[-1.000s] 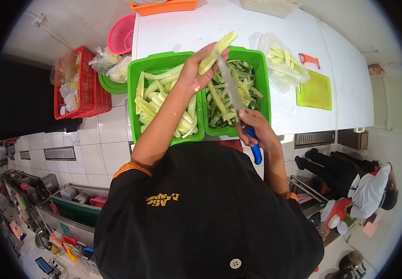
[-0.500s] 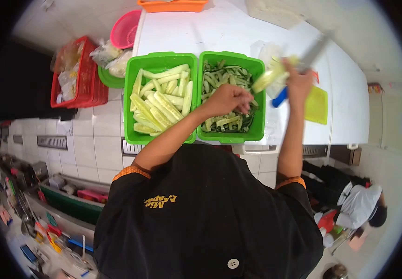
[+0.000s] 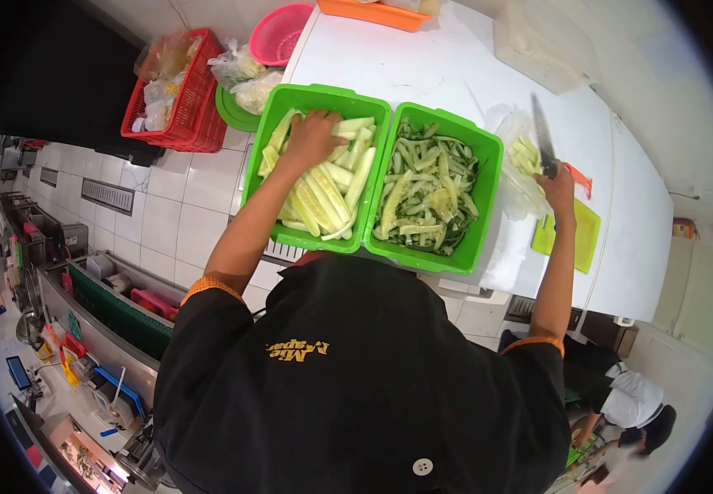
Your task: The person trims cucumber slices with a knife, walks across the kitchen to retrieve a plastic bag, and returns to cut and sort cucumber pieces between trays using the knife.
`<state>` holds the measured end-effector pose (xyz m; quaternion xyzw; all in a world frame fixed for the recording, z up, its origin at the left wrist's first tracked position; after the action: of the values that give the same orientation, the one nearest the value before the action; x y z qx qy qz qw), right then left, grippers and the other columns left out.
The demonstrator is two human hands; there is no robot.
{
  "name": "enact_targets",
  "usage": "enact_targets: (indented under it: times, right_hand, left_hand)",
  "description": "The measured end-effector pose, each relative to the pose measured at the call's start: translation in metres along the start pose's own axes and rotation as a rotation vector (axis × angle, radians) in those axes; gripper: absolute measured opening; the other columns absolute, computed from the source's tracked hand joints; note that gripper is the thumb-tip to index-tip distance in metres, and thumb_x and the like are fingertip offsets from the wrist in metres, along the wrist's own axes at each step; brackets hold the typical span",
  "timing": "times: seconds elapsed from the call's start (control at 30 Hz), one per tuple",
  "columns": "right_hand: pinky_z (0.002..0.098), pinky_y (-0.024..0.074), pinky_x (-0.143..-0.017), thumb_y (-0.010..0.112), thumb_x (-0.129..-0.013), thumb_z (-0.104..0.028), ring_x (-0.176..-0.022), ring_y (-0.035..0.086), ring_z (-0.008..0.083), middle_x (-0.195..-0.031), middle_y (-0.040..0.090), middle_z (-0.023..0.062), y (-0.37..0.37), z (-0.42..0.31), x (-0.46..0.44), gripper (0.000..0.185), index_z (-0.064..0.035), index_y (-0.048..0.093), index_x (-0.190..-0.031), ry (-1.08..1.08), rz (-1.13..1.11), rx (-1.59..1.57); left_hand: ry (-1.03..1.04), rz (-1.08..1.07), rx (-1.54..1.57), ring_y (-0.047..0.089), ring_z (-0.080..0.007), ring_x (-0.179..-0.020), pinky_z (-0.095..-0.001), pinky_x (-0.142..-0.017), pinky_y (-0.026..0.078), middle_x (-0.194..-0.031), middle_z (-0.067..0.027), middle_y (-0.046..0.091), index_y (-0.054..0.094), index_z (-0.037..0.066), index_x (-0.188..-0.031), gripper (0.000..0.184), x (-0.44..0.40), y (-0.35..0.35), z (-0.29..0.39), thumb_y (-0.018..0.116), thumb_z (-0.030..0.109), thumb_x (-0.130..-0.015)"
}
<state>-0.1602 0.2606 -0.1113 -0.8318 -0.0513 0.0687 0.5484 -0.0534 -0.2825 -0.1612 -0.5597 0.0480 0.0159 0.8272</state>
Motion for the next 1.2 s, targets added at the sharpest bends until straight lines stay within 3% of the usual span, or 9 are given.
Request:
enact_targets:
  times: [0.13,0.23,0.4,0.53,0.63,0.73,0.87,1.07,1.2]
  right_hand:
    - [0.0302,0.0457,-0.058,0.084,-0.077,-0.022,-0.062,0.057,0.0149,-0.076,0.064,0.0046,-0.041,-0.086,0.046,0.037,-0.002,0.069,-0.104,0.269,0.22,-0.3]
    - [0.0217,0.0344,-0.045,0.085,-0.079,-0.025,-0.048,0.044,0.0053,-0.069,0.059,-0.0024,-0.049,-0.153,0.08,0.032,-0.0021,0.072,-0.097,0.345,0.223,-0.581]
    - [0.0212,0.0344,-0.046,0.082,-0.082,-0.033,-0.049,0.044,0.0052,-0.067,0.058,-0.003,-0.011,-0.213,0.111,0.035,-0.0041,0.071,-0.098,0.371,0.117,-0.777]
    - [0.0229,0.0328,-0.043,0.058,-0.101,-0.046,-0.045,0.041,0.0056,-0.065,0.056,-0.0012,0.023,-0.239,0.133,0.045,-0.0019,0.068,-0.099,0.386,0.066,-1.024]
    - [0.0223,0.0341,-0.042,0.052,-0.103,-0.045,-0.044,0.042,0.0057,-0.079,0.067,0.0049,0.055,-0.238,0.148,0.046,-0.0002,0.065,-0.102,0.511,0.123,-0.986]
    - [0.0221,0.0376,-0.044,0.052,-0.104,-0.043,-0.046,0.047,0.0072,-0.084,0.069,0.0067,0.055,-0.258,0.153,0.046,0.0003,0.065,-0.101,0.546,0.215,-1.064]
    - [0.0237,0.0429,-0.049,0.053,-0.104,-0.041,-0.052,0.054,0.009,-0.086,0.069,0.0066,0.021,-0.315,0.141,0.044,0.0008,0.066,-0.1,0.384,0.195,-1.094]
    - [0.0336,0.0417,-0.06,0.06,-0.101,-0.032,-0.063,0.051,0.0167,-0.072,0.058,0.0086,0.009,-0.345,0.104,0.034,0.002,0.062,-0.094,0.096,0.331,-0.715]
    - [0.0363,0.0408,-0.063,0.058,-0.101,-0.035,-0.065,0.047,0.018,-0.069,0.051,0.0083,0.007,-0.354,0.088,0.038,0.0017,0.06,-0.091,0.02,0.303,-0.863]
  left_hand:
    - [0.011,-0.151,0.16,0.054,-0.035,-0.121,-0.0549,-0.103,0.04,-0.121,-0.015,0.062,0.062,0.009,-0.122,0.045,-0.01,-0.007,-0.013,0.075,0.031,-0.085]
    - [0.116,0.09,0.233,0.055,-0.0388,-0.118,-0.0497,-0.101,0.041,-0.122,-0.0184,0.06,0.061,0.008,-0.124,0.044,-0.003,-0.006,0.003,0.071,0.032,-0.088]
    - [0.019,-0.19,-0.03,0.057,-0.0413,-0.115,-0.051,-0.101,0.041,-0.124,-0.0218,0.059,0.059,0.007,-0.127,0.047,-0.019,0.011,0.009,0.066,0.037,-0.092]
    - [0.002,-0.191,-0.05,0.062,-0.0427,-0.107,-0.0527,-0.09,0.046,-0.11,-0.0188,0.066,0.06,0.008,-0.125,0.044,-0.02,-0.03,0.01,0.063,0.04,-0.095]
    - [0.049,-0.104,0.539,0.065,-0.0312,-0.078,-0.0409,-0.071,0.049,-0.094,-0.0105,0.066,0.057,0.01,-0.126,0.044,-0.005,-0.082,0.017,0.06,0.044,-0.098]
    - [-0.2,-0.39,1.389,0.05,-0.0178,-0.059,-0.0293,-0.057,0.042,-0.084,-0.0036,0.056,0.055,0.012,-0.128,0.044,0.015,-0.108,0.049,0.054,0.048,-0.101]
    - [-0.202,-0.523,2.034,0.046,-0.0131,-0.065,-0.0279,-0.058,0.041,-0.081,-0.0032,0.049,0.051,0.002,-0.13,0.052,0.029,-0.092,0.1,0.045,0.047,-0.105]
    - [-0.25,-0.485,1.946,0.053,-0.0161,-0.076,-0.0338,-0.07,0.049,-0.086,-0.0051,0.053,0.058,-0.001,-0.111,0.042,0.033,-0.087,0.143,0.047,0.039,-0.106]
    - [-0.262,-0.424,1.904,0.055,-0.0124,-0.078,-0.0311,-0.071,0.051,-0.091,-0.0033,0.058,0.061,0.001,-0.115,0.039,0.032,-0.087,0.144,0.052,0.037,-0.105]
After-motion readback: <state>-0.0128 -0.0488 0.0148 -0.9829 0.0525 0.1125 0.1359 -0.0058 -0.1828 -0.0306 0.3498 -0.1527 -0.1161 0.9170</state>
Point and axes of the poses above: each hand's wrist, its own x-axis away from the middle knuckle, its own y-axis out of the palm, z = x × y, the point moved 3 cm from there along -x, towards the middle knuckle
